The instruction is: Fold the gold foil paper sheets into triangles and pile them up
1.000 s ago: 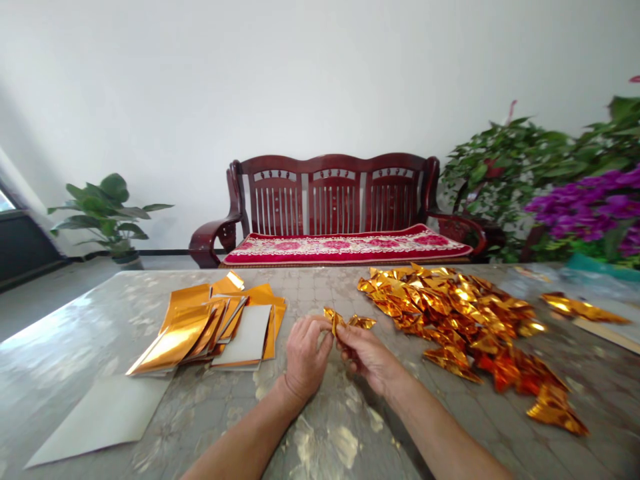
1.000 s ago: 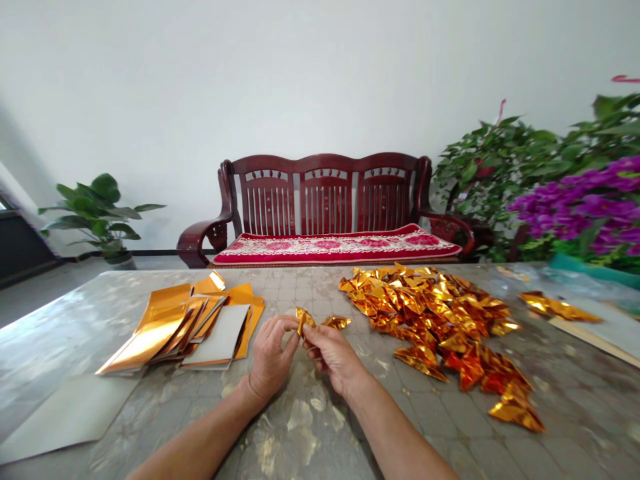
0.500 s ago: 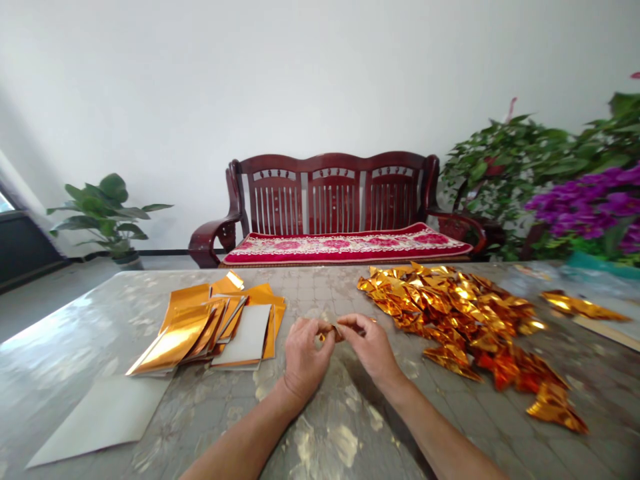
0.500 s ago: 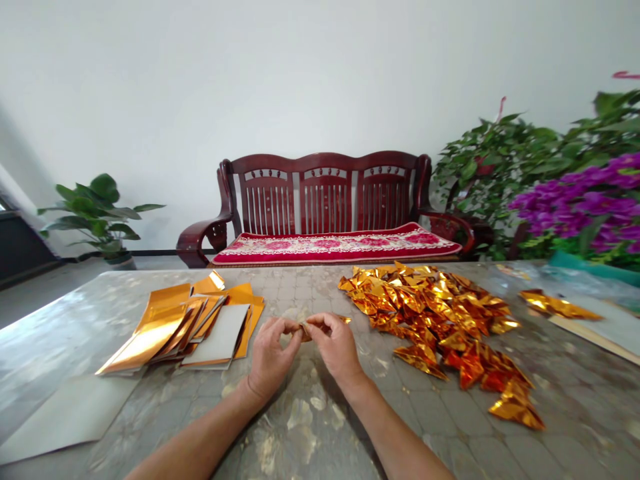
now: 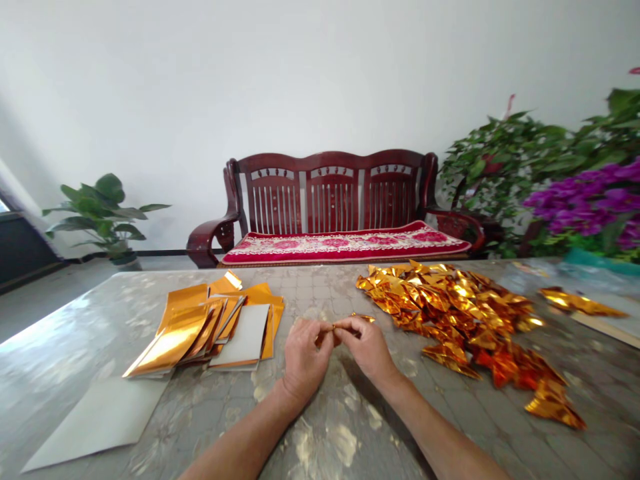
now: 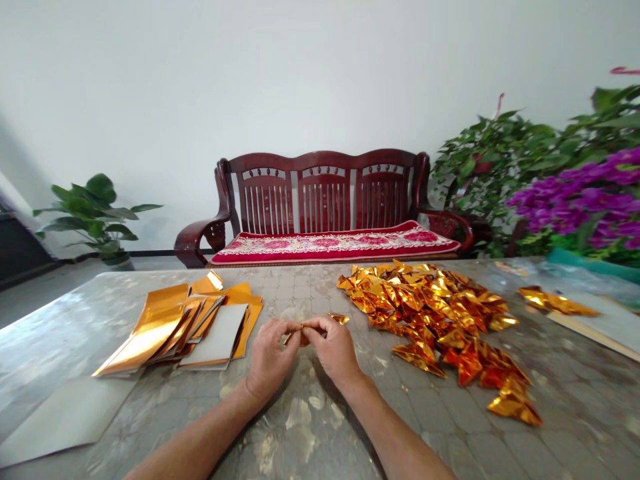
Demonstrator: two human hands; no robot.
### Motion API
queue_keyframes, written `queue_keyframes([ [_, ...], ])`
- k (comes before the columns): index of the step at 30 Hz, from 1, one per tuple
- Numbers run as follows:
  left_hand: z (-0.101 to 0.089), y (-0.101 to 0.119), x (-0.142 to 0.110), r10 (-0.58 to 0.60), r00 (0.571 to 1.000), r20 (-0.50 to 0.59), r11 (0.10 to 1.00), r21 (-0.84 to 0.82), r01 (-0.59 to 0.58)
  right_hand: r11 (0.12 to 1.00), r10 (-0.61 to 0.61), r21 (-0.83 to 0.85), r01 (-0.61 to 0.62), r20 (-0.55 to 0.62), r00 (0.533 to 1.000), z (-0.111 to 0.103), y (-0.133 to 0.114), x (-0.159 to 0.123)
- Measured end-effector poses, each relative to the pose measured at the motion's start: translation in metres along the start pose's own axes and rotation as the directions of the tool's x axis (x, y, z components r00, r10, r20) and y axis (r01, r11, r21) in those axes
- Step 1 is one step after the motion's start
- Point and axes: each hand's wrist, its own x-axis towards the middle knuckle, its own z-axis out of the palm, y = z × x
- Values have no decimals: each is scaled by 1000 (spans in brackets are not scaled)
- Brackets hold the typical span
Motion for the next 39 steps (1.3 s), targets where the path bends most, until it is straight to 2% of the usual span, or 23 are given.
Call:
queue_keyframes([
  [3, 1, -1, -1, 4, 1000, 7, 1000, -9, -4, 987, -78, -142, 72, -35, 996, -1, 5, -1],
  [8, 0, -1, 0, 18, 999, 44, 999, -34, -17, 915, -193, -371, 156, -64, 979, -5, 10, -2],
  [12, -1, 1, 1, -9, 1000, 9, 999, -45, 10, 834, -251, -509, 213, -6, 968, -6, 8, -4],
  [15, -2, 0, 2, 24, 1000, -4, 999, -44, -24, 767, -287, -591, 252, 35, 957, -4, 5, -7],
  [18, -2, -1, 3, 50, 999, -20, 998, -41, -50, 724, -320, -630, 281, 54, 946, -2, 3, -9],
  [22, -2, -2, 4, 36, 999, -12, 998, -44, -37, 713, -341, -633, 302, 63, 938, -3, 2, -8],
  [30, 0, -1, 5, -61, 998, 35, 988, -138, 66, 668, -354, -661, 341, 122, 927, -4, -1, -7],
  [33, 3, 0, 7, -123, 991, 53, 968, -212, 132, 708, -348, -632, 316, 77, 934, -3, 0, -7],
  [35, 5, 0, 8, -172, 983, 63, 942, -281, 183, 801, -295, -545, 249, 4, 956, -4, 4, -3],
  [37, 5, -2, 8, -209, 976, 65, 908, -357, 218, 919, -171, -372, 128, -85, 982, -5, 10, 2],
  [39, 4, -4, 7, -216, 974, 69, 879, -419, 225, 990, -13, -140, -5, -128, 992, -7, 16, 7],
])
